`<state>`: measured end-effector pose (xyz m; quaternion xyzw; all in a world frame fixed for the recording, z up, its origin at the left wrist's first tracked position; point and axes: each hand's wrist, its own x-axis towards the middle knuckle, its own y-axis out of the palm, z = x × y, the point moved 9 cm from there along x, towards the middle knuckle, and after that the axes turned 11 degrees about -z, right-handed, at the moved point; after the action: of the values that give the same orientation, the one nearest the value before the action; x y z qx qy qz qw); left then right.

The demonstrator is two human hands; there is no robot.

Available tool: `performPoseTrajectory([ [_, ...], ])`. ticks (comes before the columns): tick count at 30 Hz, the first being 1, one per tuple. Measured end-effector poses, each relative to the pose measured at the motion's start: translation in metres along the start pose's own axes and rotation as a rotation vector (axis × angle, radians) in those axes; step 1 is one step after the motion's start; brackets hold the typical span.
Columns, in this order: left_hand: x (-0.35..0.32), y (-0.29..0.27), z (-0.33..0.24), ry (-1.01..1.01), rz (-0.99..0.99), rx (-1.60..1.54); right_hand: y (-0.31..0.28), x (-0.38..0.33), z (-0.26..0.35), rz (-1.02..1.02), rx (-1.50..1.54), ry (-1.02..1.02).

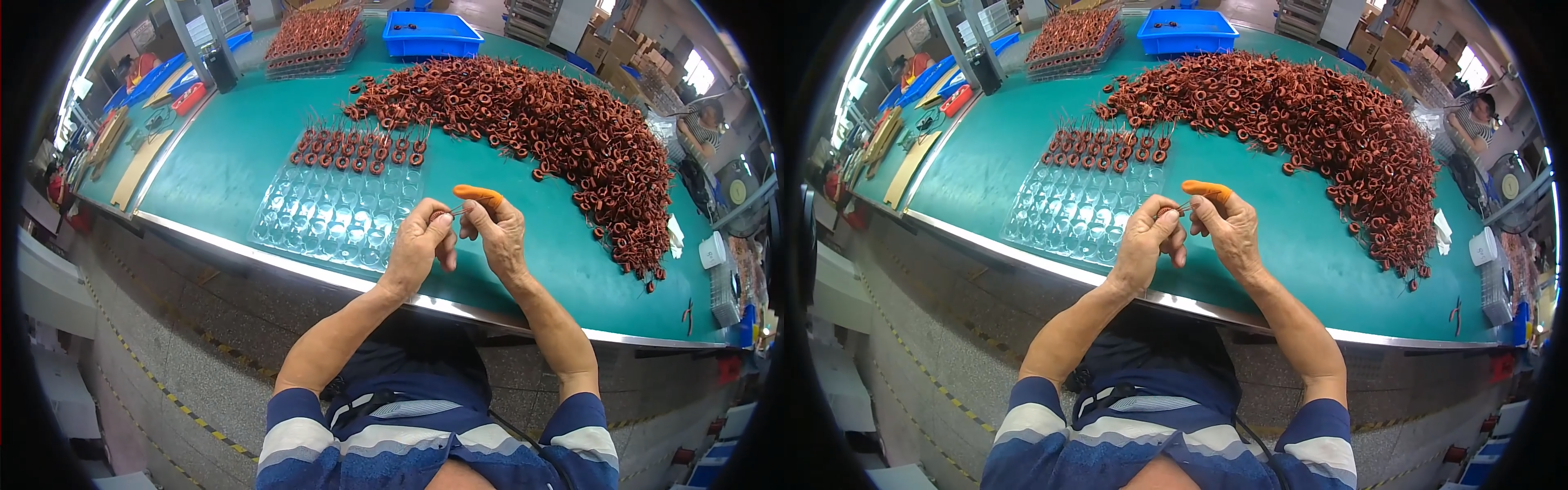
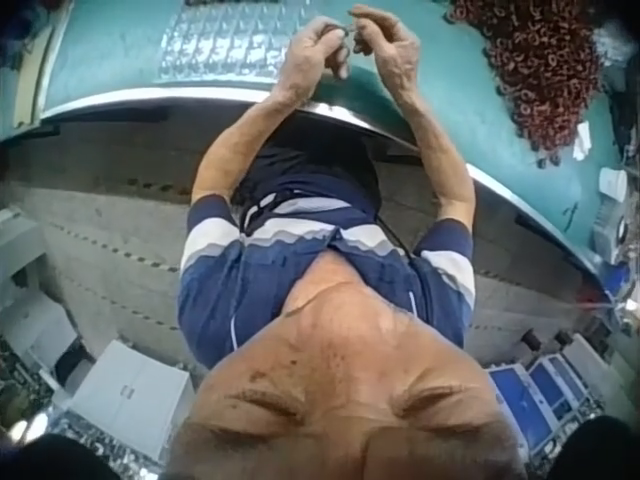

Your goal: Picking up copper induction coils from a pile and placing them into a plastic blister tray using a small handheld tool.

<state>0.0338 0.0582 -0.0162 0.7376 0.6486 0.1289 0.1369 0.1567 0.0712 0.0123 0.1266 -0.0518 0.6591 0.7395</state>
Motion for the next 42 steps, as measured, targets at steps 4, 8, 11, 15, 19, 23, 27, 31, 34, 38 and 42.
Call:
performPoseTrajectory([
  [4, 0.001, -0.003, 0.005, -0.068, -0.004, -0.047, 0.002, 0.001, 0.0, 0.054, -0.055, -0.069],
  [8, 0.008, -0.009, 0.008, -0.059, -0.058, -0.095, -0.006, 0.007, -0.01, -0.044, -0.026, 0.013],
  [11, 0.014, -0.018, 0.001, 0.018, -0.123, 0.027, -0.018, 0.009, -0.011, -0.121, -0.078, 0.023],
  [15, 0.016, -0.014, -0.015, 0.195, -0.073, 0.324, 0.004, 0.001, -0.023, 0.046, -0.03, 0.22],
  [19, 0.013, -0.004, -0.029, 0.463, 0.011, 0.687, 0.007, 0.0, -0.03, 0.121, 0.038, 0.304],
  [23, 0.006, 0.01, -0.047, 0.64, 0.234, 0.802, 0.006, -0.001, -0.041, 0.172, 0.203, 0.487],
  [27, 0.005, 0.014, -0.048, 0.579, 0.469, 1.08, 0.009, -0.004, -0.049, 0.22, 0.198, 0.59],
  [31, -0.007, 0.017, -0.047, 0.666, 0.604, 1.276, 0.016, -0.011, -0.049, 0.297, 0.14, 0.585],
  [34, -0.012, 0.017, -0.048, 0.611, 0.668, 1.256, 0.018, -0.016, -0.047, 0.338, 0.05, 0.563],
  [38, -0.019, 0.011, -0.045, 0.581, 0.687, 1.248, 0.026, -0.022, -0.046, 0.416, -0.04, 0.535],
  [42, -0.024, 0.011, -0.036, 0.928, 0.562, 1.466, 0.024, -0.021, -0.052, 0.334, -0.117, 0.517],
])
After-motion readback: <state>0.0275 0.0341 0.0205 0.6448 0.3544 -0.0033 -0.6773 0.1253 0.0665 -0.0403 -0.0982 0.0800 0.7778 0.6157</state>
